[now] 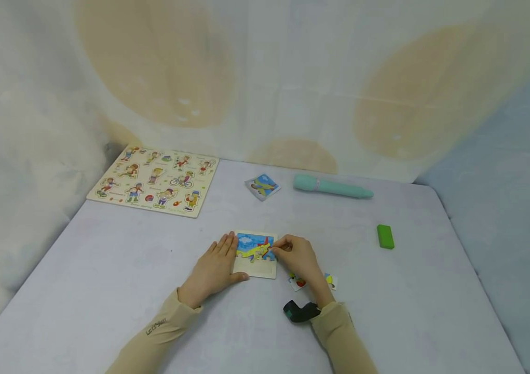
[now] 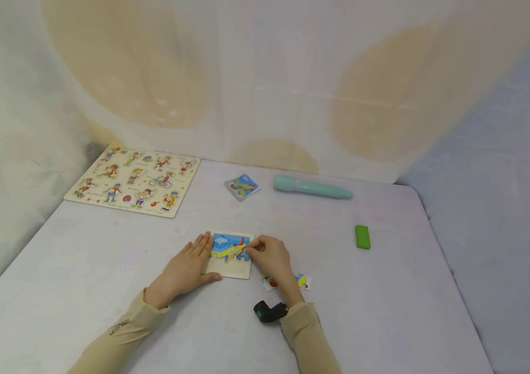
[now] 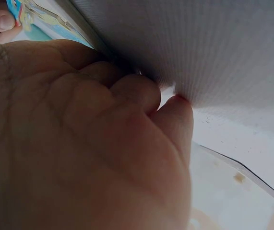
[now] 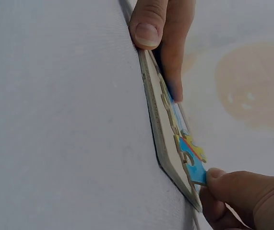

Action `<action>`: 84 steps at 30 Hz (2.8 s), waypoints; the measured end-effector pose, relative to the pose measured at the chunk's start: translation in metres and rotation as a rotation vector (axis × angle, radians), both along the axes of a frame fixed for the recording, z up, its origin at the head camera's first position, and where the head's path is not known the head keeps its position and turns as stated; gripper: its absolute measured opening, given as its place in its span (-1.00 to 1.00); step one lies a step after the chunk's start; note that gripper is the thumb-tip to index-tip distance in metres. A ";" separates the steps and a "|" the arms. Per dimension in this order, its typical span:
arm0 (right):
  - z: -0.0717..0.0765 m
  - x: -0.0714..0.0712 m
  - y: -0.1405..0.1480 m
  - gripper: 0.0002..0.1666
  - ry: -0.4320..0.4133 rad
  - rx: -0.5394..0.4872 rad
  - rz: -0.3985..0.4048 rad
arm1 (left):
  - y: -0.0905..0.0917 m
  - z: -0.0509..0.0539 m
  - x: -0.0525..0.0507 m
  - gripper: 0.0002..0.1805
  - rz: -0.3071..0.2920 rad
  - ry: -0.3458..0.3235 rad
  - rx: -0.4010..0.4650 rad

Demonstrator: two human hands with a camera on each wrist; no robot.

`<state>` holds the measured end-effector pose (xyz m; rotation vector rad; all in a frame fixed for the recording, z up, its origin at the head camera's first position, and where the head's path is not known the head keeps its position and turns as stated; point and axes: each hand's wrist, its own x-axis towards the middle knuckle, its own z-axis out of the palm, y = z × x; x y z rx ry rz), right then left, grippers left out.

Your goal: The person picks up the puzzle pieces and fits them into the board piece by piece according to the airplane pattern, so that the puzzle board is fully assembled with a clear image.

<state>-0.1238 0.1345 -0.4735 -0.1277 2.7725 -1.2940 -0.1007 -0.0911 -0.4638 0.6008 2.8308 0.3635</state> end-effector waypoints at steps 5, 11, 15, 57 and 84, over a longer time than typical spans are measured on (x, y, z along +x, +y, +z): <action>-0.001 0.000 -0.003 -0.95 0.010 0.053 -0.028 | 0.000 -0.001 0.000 0.06 -0.005 0.018 -0.016; 0.000 0.000 -0.008 -0.91 0.028 0.080 -0.063 | -0.001 0.000 -0.001 0.06 -0.004 0.021 -0.013; -0.001 -0.001 -0.009 -0.88 0.038 0.089 -0.071 | -0.001 0.001 -0.001 0.06 -0.004 0.024 -0.019; -0.002 0.026 0.075 -0.78 -0.107 -0.244 -0.263 | -0.002 0.000 -0.001 0.07 -0.007 -0.013 -0.036; -0.002 0.058 0.063 -0.54 0.024 0.021 0.169 | 0.000 -0.001 -0.001 0.09 -0.016 -0.002 -0.011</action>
